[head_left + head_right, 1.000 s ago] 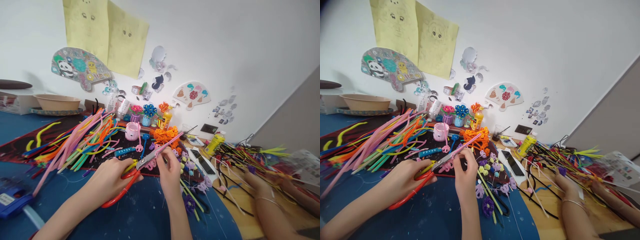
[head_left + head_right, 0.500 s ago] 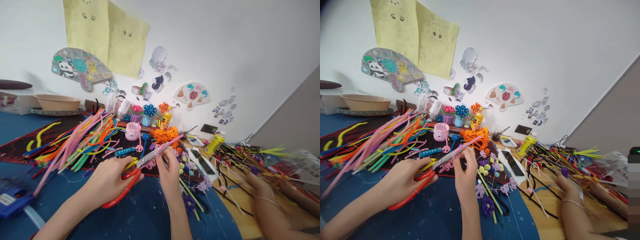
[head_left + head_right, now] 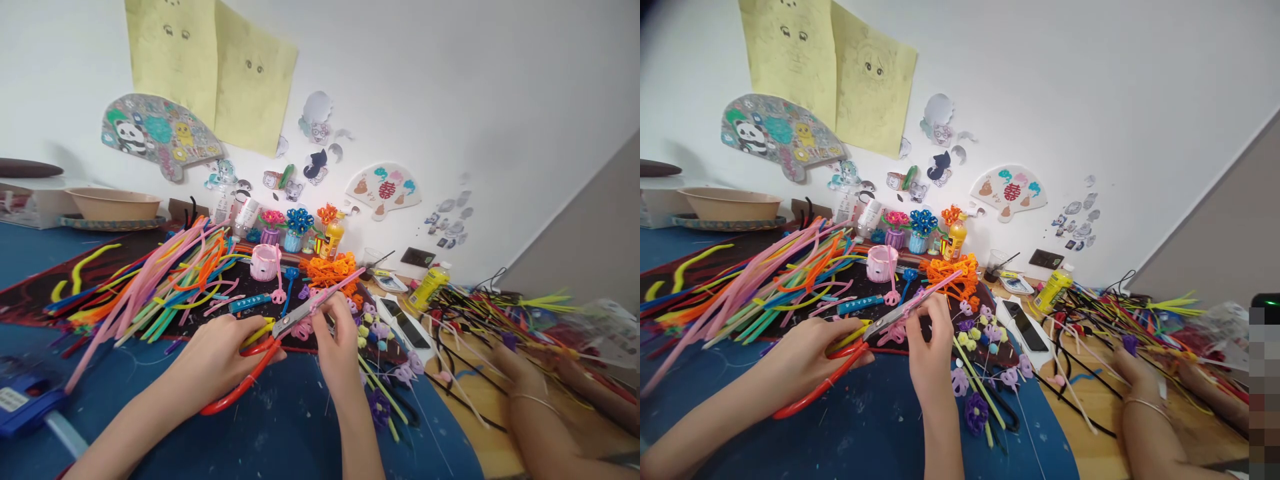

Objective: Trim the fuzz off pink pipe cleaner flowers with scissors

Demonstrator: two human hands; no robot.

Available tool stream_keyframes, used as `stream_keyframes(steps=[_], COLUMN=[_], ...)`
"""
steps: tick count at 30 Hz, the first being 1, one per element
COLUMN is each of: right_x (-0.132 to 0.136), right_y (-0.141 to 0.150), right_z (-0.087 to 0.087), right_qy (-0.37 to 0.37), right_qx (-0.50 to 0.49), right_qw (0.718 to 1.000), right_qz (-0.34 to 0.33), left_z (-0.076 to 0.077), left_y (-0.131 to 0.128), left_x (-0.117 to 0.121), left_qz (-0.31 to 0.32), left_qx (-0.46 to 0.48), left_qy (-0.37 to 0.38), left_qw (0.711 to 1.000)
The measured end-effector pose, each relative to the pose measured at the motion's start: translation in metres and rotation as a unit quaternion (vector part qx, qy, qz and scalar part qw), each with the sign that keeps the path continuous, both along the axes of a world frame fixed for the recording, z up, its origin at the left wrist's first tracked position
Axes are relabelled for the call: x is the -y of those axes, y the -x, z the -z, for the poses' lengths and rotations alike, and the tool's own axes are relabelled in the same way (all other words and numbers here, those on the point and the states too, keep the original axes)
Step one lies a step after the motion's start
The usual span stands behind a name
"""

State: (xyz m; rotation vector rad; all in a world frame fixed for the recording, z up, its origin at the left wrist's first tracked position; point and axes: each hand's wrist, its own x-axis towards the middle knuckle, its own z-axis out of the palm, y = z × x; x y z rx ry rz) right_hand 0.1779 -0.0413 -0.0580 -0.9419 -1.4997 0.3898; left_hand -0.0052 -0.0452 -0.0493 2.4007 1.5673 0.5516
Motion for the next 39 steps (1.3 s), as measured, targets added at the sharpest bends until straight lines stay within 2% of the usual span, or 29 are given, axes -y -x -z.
stream_keyframes(steps=[10,16,20,26,33,39], right_x=[-0.0005,-0.0076,-0.0048,-0.0008,0.0002,0.0007], right_y=[-0.0002,-0.0062,-0.0066,-0.0050,-0.0034,-0.0025], right_z=[0.0018,0.0092,0.0089,0.0044,0.0024,0.0035], right_qy=[0.013,0.024,0.009,-0.008,-0.024,-0.014], right_qx=[0.000,-0.097,-0.109,-0.129,-0.061,-0.057], right_qw=[1.000,0.995,0.992,0.991,0.998,0.998], right_qz=[0.009,0.027,0.057,0.023,0.008,0.013], left_z=[-0.0003,-0.0022,-0.0031,-0.0010,-0.0021,0.0005], left_y=[0.0016,0.0008,0.0000,-0.0023,-0.0042,-0.0024], left_x=[0.0003,0.0018,0.0011,0.0028,0.0059,0.0015], left_qz=[0.011,0.011,0.012,0.019,0.010,0.023], left_qx=[0.016,0.007,-0.003,-0.030,-0.009,-0.018], left_qy=[-0.014,-0.025,-0.028,-0.032,-0.025,-0.029], left_qw=[1.000,1.000,1.000,0.999,1.000,0.999])
